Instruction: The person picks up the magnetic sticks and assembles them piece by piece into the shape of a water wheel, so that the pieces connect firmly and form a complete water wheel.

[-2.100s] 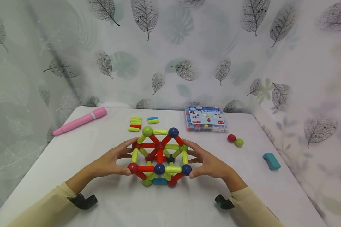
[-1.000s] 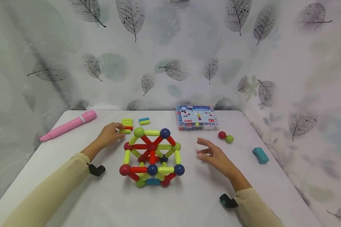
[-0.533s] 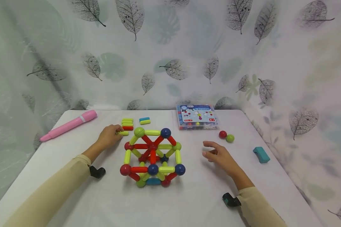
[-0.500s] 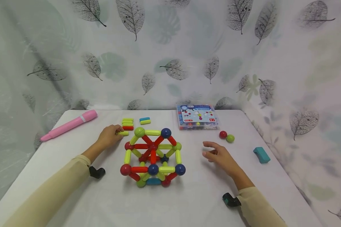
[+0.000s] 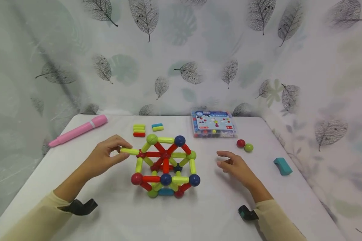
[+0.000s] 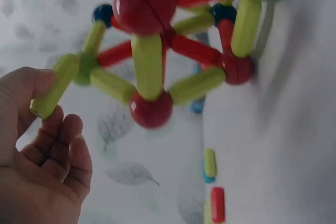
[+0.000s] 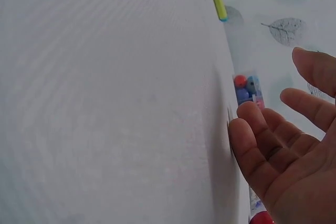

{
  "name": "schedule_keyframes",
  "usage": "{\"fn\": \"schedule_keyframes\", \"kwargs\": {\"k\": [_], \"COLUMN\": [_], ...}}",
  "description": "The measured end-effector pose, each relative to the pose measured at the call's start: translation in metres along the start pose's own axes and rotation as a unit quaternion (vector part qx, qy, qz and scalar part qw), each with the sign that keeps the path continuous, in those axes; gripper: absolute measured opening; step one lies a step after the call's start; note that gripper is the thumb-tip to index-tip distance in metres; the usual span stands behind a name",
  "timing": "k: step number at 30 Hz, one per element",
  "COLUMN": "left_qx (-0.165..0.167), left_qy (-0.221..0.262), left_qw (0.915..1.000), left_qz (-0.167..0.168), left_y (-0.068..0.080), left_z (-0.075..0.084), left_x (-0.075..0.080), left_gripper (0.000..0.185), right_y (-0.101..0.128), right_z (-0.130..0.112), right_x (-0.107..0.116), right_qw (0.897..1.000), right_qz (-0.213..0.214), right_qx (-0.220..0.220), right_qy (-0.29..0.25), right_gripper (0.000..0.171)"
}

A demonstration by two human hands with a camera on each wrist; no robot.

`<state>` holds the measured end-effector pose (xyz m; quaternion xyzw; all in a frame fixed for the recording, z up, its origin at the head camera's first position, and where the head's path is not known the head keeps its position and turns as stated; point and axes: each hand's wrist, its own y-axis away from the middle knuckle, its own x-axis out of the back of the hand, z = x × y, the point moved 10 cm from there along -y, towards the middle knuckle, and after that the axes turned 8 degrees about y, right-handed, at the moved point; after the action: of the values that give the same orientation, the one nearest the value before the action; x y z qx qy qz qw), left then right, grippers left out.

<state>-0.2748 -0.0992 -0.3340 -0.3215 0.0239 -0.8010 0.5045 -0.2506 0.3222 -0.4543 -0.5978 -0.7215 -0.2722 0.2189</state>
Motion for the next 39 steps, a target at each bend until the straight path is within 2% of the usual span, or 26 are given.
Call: {"fn": "schedule_keyframes", "kwargs": {"k": [3,5,7,11,18,21,27,31,34,37,39], "left_qx": [-0.071,-0.091,-0.098,-0.089,-0.068,-0.062,-0.073,-0.070,-0.071,-0.066,-0.050], "left_qy": [0.001,-0.004,-0.016,-0.041,-0.047,-0.055,-0.072,-0.057,-0.036,-0.029,-0.029], "left_qw": [0.9959,0.9917,0.9882,0.9850,0.9842,0.9831,0.9813,0.9828,0.9872,0.9940,0.9973], "left_qz": [-0.057,-0.091,-0.117,-0.143,-0.157,-0.163,-0.162,-0.161,-0.138,-0.083,-0.046], "left_y": [0.002,0.001,0.000,-0.001,-0.004,-0.004,-0.004,-0.002,0.000,0.007,0.015], "left_z": [0.040,0.054,0.062,0.062,0.060,0.060,0.063,0.062,0.060,0.052,0.041], "left_x": [-0.028,-0.046,-0.061,-0.078,-0.090,-0.092,-0.093,-0.092,-0.085,-0.069,-0.057], "left_gripper": [0.024,0.025,0.024,0.023,0.023,0.023,0.024,0.031,0.039,0.052,0.063], "right_y": [0.001,0.002,0.002,0.001,-0.003,-0.004,-0.005,-0.006,-0.011,-0.022,-0.031], "right_z": [0.001,0.002,0.002,0.001,-0.003,-0.003,-0.005,-0.004,-0.003,0.001,0.008], "right_x": [0.001,0.000,-0.002,-0.004,-0.004,-0.005,-0.004,0.007,0.034,0.066,0.080], "right_qw": [1.000,1.000,1.000,1.000,1.000,1.000,1.000,0.999,0.989,0.962,0.945], "right_qz": [-0.002,-0.005,-0.007,-0.008,-0.008,-0.012,-0.012,0.013,0.085,0.149,0.157], "right_qx": [-0.010,-0.017,-0.019,-0.009,0.004,0.003,0.004,-0.010,-0.033,-0.071,-0.092], "right_qy": [-0.002,-0.007,-0.009,-0.008,-0.004,0.000,0.006,0.030,0.113,0.218,0.271], "right_gripper": [0.056,0.056,0.055,0.054,0.054,0.054,0.054,0.055,0.056,0.059,0.062]}}
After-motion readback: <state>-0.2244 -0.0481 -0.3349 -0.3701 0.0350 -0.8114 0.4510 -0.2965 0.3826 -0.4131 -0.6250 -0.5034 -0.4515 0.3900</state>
